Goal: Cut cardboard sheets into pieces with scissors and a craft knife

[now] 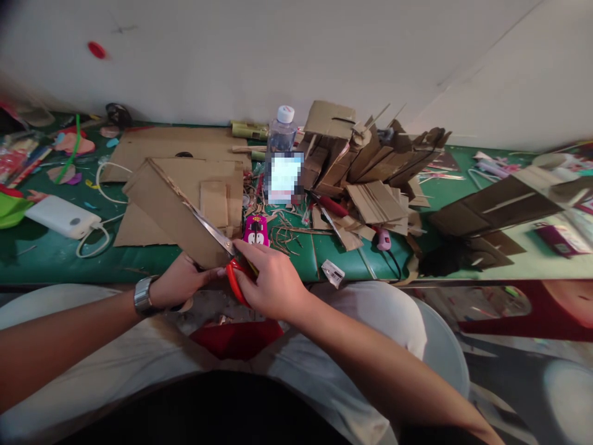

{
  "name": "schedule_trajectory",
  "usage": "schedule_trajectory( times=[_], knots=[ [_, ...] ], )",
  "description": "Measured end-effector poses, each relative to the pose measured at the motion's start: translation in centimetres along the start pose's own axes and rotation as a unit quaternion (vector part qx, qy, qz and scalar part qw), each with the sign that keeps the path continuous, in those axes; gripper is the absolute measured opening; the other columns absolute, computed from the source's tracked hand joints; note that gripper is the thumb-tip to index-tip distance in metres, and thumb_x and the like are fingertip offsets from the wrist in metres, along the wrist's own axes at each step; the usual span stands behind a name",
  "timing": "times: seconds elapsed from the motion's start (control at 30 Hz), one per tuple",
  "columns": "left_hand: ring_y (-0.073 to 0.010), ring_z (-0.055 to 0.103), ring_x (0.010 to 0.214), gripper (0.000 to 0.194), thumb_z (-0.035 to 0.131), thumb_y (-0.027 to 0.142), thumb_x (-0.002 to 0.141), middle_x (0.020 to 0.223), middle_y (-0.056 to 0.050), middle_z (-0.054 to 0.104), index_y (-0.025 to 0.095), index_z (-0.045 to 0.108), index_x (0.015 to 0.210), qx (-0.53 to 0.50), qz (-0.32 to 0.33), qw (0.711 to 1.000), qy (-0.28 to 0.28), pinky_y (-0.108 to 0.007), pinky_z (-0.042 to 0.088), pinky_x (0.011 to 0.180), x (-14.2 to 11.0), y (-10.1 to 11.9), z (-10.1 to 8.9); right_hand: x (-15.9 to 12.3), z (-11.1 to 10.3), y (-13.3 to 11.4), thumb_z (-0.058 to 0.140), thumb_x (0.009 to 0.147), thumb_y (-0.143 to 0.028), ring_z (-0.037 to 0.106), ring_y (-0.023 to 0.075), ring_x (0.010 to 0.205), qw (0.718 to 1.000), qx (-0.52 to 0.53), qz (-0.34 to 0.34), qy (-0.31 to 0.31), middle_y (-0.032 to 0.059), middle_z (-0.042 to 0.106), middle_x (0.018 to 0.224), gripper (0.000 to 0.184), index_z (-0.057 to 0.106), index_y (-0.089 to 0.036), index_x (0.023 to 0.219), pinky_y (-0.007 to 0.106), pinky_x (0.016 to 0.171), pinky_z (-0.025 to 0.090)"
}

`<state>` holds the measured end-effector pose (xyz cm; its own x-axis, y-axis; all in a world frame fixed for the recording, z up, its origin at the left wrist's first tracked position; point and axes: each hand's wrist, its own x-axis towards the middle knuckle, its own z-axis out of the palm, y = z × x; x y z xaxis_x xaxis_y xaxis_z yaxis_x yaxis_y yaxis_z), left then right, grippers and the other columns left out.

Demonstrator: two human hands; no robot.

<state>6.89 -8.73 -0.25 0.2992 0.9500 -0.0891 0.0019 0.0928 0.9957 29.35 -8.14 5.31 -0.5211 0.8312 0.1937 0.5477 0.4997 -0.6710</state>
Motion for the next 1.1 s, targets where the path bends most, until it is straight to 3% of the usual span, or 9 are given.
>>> schedule_trajectory(
  times=[0.23,0.47,0.6,0.93,1.1],
  knots=[
    [-0.0319,0.078,0.108,0.046,0.09,0.05,0.077,0.112,-0.013,0.084,0.017,0.082,0.108,0.025,0.02,0.999,0.016,-0.046,0.063,0.099,0.0,0.9,-0.3,0.1,-0.6,0.0,0.059,0.095,-0.027,0.071,0.0308,0.114,1.0,0.025,-0.004,-0.003,0.0185,0.072,0.13,0.053,0.058,-0.013,0.146,0.042,0.095,0.058],
    [-0.0345,0.077,0.113,0.049,0.092,0.052,0.074,0.113,-0.015,0.083,0.015,0.081,0.106,0.02,-0.004,1.0,-0.011,-0.049,0.061,0.104,-0.5,0.2,0.5,0.1,-0.3,0.0,0.057,0.099,-0.033,0.07,0.0309,0.11,0.999,0.029,0.024,-0.017,0.0175,0.071,0.125,0.056,0.057,-0.012,0.151,0.042,0.091,0.057],
    [-0.0354,0.078,0.111,0.052,0.09,0.056,0.074,0.107,-0.016,0.084,0.016,0.08,0.106,-0.025,-0.02,0.998,-0.05,-0.051,0.063,0.101,-0.5,0.5,1.5,0.1,0.2,0.1,0.056,0.101,-0.035,0.07,0.0275,0.096,0.999,0.014,0.029,-0.009,0.0164,0.072,0.117,0.055,0.058,-0.011,0.152,0.039,0.083,0.056],
    [-0.0335,0.079,0.106,0.056,0.087,0.059,0.075,0.104,-0.013,0.084,0.019,0.079,0.113,0.038,0.002,0.999,-0.025,-0.05,0.063,0.1,-0.7,0.1,2.2,0.0,0.8,0.2,0.056,0.101,-0.028,0.074,0.0277,0.102,1.0,-0.002,0.024,0.003,0.0161,0.076,0.121,0.048,0.062,-0.015,0.148,0.035,0.082,0.058],
    [-0.0283,0.079,0.095,0.047,0.068,0.062,0.095,0.099,-0.012,0.084,0.017,0.08,0.094,0.06,0.05,0.997,0.003,-0.04,0.065,0.09,-0.7,0.5,0.3,0.2,-0.1,0.7,0.06,0.099,-0.026,0.074,0.0299,0.112,0.999,0.028,0.019,0.011,0.0163,0.077,0.126,0.048,0.065,-0.015,0.146,0.039,0.093,0.058]
  ],
)
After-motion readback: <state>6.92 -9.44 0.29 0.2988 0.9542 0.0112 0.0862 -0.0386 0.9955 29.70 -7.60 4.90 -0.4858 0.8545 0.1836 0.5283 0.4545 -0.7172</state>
